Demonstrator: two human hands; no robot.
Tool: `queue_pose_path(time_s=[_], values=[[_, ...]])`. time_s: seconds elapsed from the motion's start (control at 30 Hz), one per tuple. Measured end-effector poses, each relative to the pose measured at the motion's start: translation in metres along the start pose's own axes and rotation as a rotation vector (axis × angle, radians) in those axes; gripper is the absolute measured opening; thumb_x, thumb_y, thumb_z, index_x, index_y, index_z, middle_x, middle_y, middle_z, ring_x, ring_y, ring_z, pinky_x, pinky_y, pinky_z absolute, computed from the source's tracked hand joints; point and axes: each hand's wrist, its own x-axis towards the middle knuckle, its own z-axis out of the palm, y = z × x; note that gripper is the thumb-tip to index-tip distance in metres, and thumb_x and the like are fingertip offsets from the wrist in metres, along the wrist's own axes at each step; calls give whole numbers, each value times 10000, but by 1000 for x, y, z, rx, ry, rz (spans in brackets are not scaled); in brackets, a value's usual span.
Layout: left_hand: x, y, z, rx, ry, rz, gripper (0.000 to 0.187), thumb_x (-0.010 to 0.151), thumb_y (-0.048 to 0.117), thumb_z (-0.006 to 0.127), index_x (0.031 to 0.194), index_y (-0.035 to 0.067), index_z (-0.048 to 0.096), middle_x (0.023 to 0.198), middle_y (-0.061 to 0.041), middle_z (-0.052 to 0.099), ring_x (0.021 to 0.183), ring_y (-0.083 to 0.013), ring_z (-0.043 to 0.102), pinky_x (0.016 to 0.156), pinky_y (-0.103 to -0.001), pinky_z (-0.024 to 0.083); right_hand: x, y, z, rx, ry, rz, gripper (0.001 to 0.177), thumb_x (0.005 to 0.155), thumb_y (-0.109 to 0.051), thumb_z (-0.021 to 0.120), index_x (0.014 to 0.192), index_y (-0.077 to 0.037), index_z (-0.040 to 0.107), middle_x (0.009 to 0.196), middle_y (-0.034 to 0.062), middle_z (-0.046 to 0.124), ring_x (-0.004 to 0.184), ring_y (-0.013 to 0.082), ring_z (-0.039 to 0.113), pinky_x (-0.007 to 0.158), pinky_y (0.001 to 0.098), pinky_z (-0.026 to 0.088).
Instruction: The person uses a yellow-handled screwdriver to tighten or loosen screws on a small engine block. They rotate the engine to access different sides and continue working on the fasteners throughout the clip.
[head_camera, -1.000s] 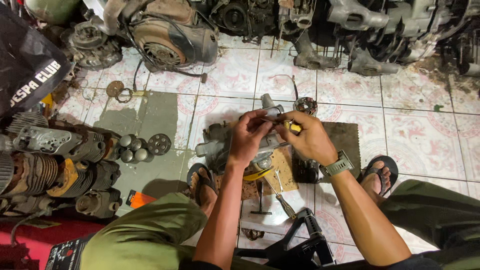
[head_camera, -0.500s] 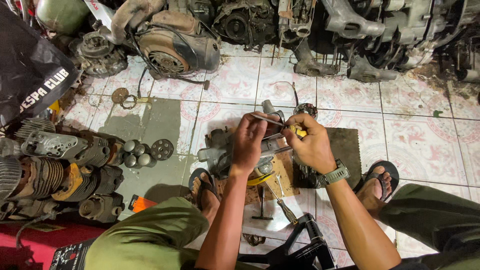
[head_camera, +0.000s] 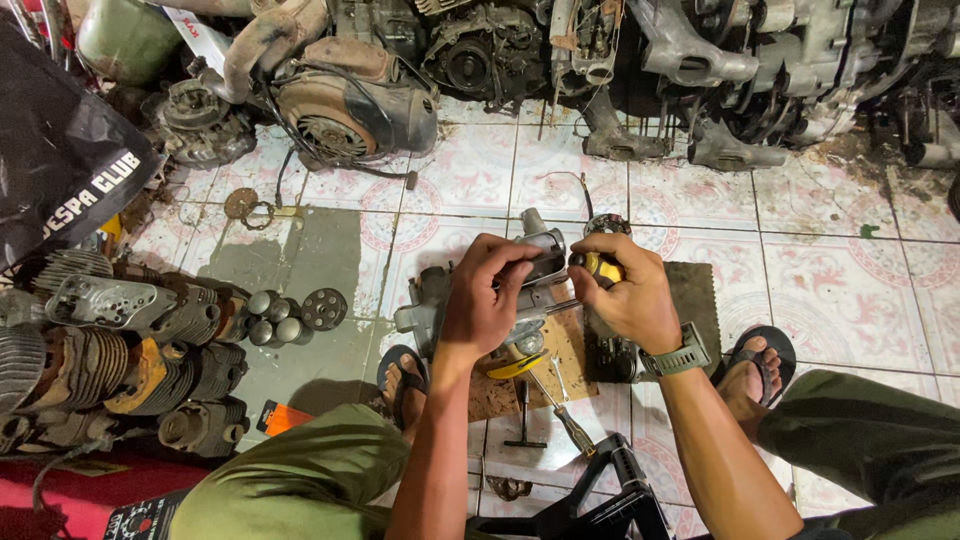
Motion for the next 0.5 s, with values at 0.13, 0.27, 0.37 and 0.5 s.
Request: queue_pose_path(time_s=[0.13, 0.27, 0.37, 0.5], values=[[1, 11, -4, 6, -22, -18, 168, 936, 98, 534, 1037, 131, 665, 884, -82, 563, 742, -280, 614, 651, -364, 537, 2, -7, -2, -12, -15, -36, 218, 762, -128, 765, 957, -69, 688, 769, 112, 691, 663, 210, 635, 616, 342, 507], [-2, 8, 0, 82, -31, 3, 159, 935, 132, 540, 1021, 161, 671, 884, -53, 554, 749, -296, 618, 648, -381, 540, 1, -8, -1, -46, -43, -73, 219, 765, -169, 777, 929, -56, 685, 756, 126, 676, 668, 247, 647, 622, 375, 519], [-1, 5, 2, 103, -35, 6, 160, 936, 134, 539, 1016, 165, 674, 876, -50, 544, 739, -302, 610, 647, -387, 535, 0, -4, -2, -75, -58, -94, 217, 769, -178, 777, 920, -54, 681, 748, 128, 668, 665, 267, 648, 615, 386, 521], [-1, 6, 0, 161, -77, 27, 144, 925, 137, 544, 999, 163, 665, 884, -63, 542, 779, -356, 612, 651, -426, 539, 0, -6, -4, -158, -124, -76, 221, 751, -126, 763, 929, -42, 660, 708, 150, 636, 635, 300, 628, 589, 401, 505]])
